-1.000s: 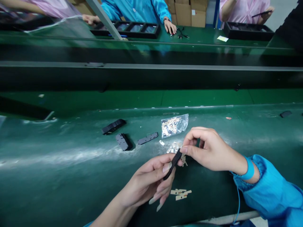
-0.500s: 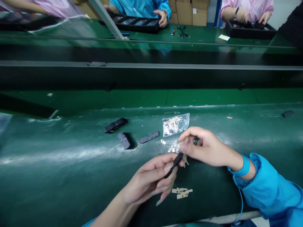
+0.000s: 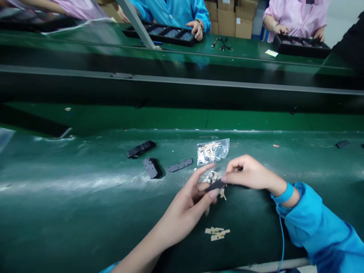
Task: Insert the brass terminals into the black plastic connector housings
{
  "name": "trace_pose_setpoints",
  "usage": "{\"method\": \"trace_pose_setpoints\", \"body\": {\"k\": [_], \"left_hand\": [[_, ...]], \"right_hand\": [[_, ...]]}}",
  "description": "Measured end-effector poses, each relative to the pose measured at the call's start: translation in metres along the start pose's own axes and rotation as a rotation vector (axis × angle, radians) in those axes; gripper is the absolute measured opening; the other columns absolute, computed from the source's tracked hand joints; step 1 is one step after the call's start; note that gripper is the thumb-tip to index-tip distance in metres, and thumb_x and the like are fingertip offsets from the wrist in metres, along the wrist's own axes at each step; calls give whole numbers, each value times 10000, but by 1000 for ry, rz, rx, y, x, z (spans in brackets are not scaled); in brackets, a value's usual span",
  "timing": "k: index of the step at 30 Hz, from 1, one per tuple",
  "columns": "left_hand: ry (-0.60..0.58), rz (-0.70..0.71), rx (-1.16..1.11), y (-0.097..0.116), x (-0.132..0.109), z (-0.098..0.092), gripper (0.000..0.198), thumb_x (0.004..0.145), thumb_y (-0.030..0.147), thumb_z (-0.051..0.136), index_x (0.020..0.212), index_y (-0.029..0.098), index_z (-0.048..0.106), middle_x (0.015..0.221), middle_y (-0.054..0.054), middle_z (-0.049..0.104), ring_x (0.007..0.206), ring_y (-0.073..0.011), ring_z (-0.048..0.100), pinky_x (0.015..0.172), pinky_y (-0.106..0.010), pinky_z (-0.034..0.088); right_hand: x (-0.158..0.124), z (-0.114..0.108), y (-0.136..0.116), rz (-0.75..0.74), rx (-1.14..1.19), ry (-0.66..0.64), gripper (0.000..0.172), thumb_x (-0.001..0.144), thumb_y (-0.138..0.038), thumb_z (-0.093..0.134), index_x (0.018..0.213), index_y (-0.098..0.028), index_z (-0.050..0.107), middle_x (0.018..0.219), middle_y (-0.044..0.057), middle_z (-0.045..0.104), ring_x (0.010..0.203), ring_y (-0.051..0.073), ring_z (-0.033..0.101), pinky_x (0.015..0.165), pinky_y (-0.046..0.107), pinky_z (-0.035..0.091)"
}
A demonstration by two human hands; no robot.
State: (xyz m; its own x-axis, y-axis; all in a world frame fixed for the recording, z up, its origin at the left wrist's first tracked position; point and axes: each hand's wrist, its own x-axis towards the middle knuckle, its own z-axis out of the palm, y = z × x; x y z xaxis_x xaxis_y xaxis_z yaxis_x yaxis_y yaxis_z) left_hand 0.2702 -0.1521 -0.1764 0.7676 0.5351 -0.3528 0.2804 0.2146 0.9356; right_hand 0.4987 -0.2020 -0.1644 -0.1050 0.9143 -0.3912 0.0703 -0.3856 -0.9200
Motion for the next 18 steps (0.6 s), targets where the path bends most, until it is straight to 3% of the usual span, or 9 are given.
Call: {"method": "trace_pose_setpoints", "body": {"k": [3, 5, 7, 9, 12, 16, 18], "left_hand": [[209, 103, 247, -2, 4, -4, 632, 1018, 416, 543, 1582, 296, 284, 1083, -46, 671, 849, -171, 618, 721, -313, 482], [272, 126, 300, -2, 7, -10, 592, 1022, 426, 526, 1568, 292, 342, 1129, -49, 662, 875, -172, 614, 733, -319, 490], [309, 129, 340, -2, 9, -18, 532, 1021, 435, 529, 1521, 283, 433, 1092, -40, 665, 875, -173, 611, 738, -321, 495], [334, 136, 417, -1, 9, -26, 434, 1012, 419, 546, 1418, 265, 554, 1037, -35, 673, 879, -180, 614, 750, -328, 495], [311, 144, 584, 1, 4, -36, 273, 999, 380, 566, 1199, 244, 693, 920, -25, 667, 845, -193, 618, 739, -336, 487], [157, 181, 726, 3, -14, -36, 181, 992, 329, 582, 1027, 233, 732, 949, -31, 688, 915, -217, 636, 808, -357, 487], [26, 189, 747, 1, -25, -30, 163, 987, 320, 600, 1008, 225, 731, 968, -41, 687, 946, -233, 625, 822, -366, 478]], "right_hand": [[21, -29, 12, 17, 15, 443, 406, 790, -552, 777, 702, -169, 675, 632, 3, 589, 531, 110, 478, 452, 223, 368], [33, -49, 18, 37, 2, 668, 458, 825, -625, 694, 768, -171, 685, 751, 50, 661, 527, 121, 505, 416, 233, 367], [38, -62, 20, 83, -95, 715, 476, 866, -633, 637, 843, -163, 711, 870, 90, 716, 509, 130, 525, 402, 256, 362], [33, -62, 19, 110, -214, 711, 423, 864, -578, 684, 831, -159, 733, 840, 85, 726, 506, 139, 533, 433, 271, 363], [7, -35, 15, 0, -437, 568, 264, 857, -430, 762, 766, -183, 746, 729, 37, 695, 604, 160, 570, 548, 281, 396], [-37, 24, 15, -179, -711, -3, 113, 883, -326, 791, 897, -216, 766, 844, 21, 710, 846, 205, 616, 762, 329, 437], [-53, 47, 17, -172, -822, -166, 207, 832, -341, 857, 950, -210, 747, 900, 33, 699, 924, 239, 591, 816, 368, 407]]}}
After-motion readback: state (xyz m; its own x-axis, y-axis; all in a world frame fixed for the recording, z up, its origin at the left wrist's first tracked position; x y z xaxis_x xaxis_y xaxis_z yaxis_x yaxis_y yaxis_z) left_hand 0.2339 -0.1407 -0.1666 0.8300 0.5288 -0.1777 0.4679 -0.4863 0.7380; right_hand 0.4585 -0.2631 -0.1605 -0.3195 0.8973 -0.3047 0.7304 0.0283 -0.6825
